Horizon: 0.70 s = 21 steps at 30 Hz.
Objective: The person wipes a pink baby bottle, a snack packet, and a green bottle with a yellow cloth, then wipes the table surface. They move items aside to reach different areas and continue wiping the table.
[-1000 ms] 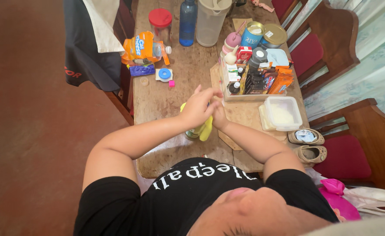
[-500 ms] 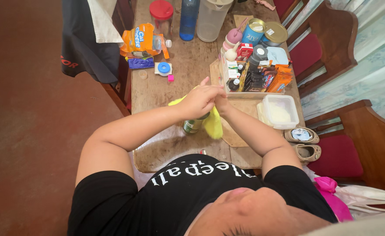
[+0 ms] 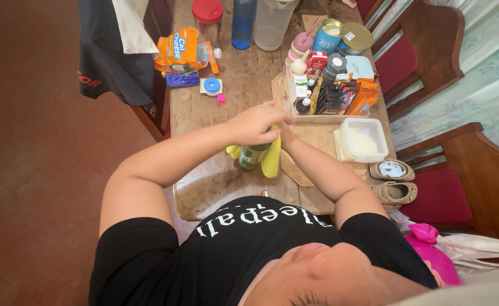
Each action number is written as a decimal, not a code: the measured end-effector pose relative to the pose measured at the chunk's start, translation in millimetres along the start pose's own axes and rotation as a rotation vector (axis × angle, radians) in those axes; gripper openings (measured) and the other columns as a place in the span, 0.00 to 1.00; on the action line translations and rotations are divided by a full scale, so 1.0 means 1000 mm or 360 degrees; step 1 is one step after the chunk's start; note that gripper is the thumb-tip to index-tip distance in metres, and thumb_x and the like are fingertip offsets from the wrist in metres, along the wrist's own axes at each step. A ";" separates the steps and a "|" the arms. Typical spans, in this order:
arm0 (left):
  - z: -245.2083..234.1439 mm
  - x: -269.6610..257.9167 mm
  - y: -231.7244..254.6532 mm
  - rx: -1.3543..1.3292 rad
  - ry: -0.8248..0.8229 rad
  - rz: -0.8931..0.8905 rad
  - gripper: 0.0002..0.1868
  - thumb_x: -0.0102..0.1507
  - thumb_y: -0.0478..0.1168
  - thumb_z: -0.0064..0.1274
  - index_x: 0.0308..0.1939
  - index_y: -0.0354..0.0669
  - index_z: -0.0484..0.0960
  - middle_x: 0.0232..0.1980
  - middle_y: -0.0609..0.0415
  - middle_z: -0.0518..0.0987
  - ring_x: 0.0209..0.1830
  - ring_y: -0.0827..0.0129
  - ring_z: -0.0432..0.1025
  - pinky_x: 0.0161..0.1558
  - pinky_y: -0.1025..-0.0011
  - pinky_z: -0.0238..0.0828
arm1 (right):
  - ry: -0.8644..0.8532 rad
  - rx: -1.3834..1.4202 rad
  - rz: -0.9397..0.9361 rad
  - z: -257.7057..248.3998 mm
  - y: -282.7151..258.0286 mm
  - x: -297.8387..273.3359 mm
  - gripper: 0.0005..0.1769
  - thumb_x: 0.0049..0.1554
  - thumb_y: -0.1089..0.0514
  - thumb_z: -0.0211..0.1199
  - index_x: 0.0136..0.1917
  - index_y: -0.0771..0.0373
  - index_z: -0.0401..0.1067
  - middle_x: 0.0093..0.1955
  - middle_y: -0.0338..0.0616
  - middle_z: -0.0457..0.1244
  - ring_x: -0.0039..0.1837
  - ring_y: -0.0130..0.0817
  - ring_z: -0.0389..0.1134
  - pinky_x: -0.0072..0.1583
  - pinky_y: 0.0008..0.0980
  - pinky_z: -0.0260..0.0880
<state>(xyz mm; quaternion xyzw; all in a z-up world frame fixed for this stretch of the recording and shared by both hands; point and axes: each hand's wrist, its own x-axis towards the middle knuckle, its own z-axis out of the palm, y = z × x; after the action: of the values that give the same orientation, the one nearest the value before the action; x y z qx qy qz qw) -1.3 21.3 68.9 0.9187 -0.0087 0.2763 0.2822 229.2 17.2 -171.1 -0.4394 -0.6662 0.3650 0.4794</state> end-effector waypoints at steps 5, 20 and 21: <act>0.018 -0.020 0.026 -0.0023 0.0649 -0.0293 0.32 0.61 0.45 0.65 0.65 0.39 0.71 0.48 0.45 0.75 0.49 0.58 0.72 0.53 0.65 0.71 | 0.0116 0.0176 0.0169 0.008 -0.076 -0.008 0.19 0.65 0.54 0.54 0.65 0.65 0.69 0.62 0.44 0.64 0.64 0.30 0.65 0.64 0.34 0.68; 0.023 -0.010 0.011 -0.0167 0.0459 -0.0232 0.19 0.60 0.40 0.61 0.53 0.42 0.77 0.25 0.57 0.72 0.28 0.62 0.72 0.38 0.65 0.67 | 0.0529 0.0553 -0.0276 0.048 -0.077 -0.028 0.11 0.69 0.50 0.56 0.52 0.60 0.67 0.53 0.39 0.64 0.57 0.28 0.67 0.59 0.31 0.69; 0.020 -0.009 0.006 -0.0221 0.0391 -0.0187 0.17 0.61 0.40 0.61 0.52 0.42 0.78 0.25 0.57 0.72 0.28 0.64 0.73 0.38 0.67 0.68 | 0.0507 0.0488 -0.0307 0.046 -0.076 -0.028 0.10 0.69 0.52 0.59 0.49 0.60 0.66 0.51 0.40 0.65 0.55 0.29 0.68 0.57 0.32 0.71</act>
<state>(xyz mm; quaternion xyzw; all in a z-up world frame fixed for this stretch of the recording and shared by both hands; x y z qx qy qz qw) -0.1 4.4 53.2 0.8551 0.0607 0.3683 0.3598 171.1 -38.7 -123.5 -0.3477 -0.5579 0.3404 0.6722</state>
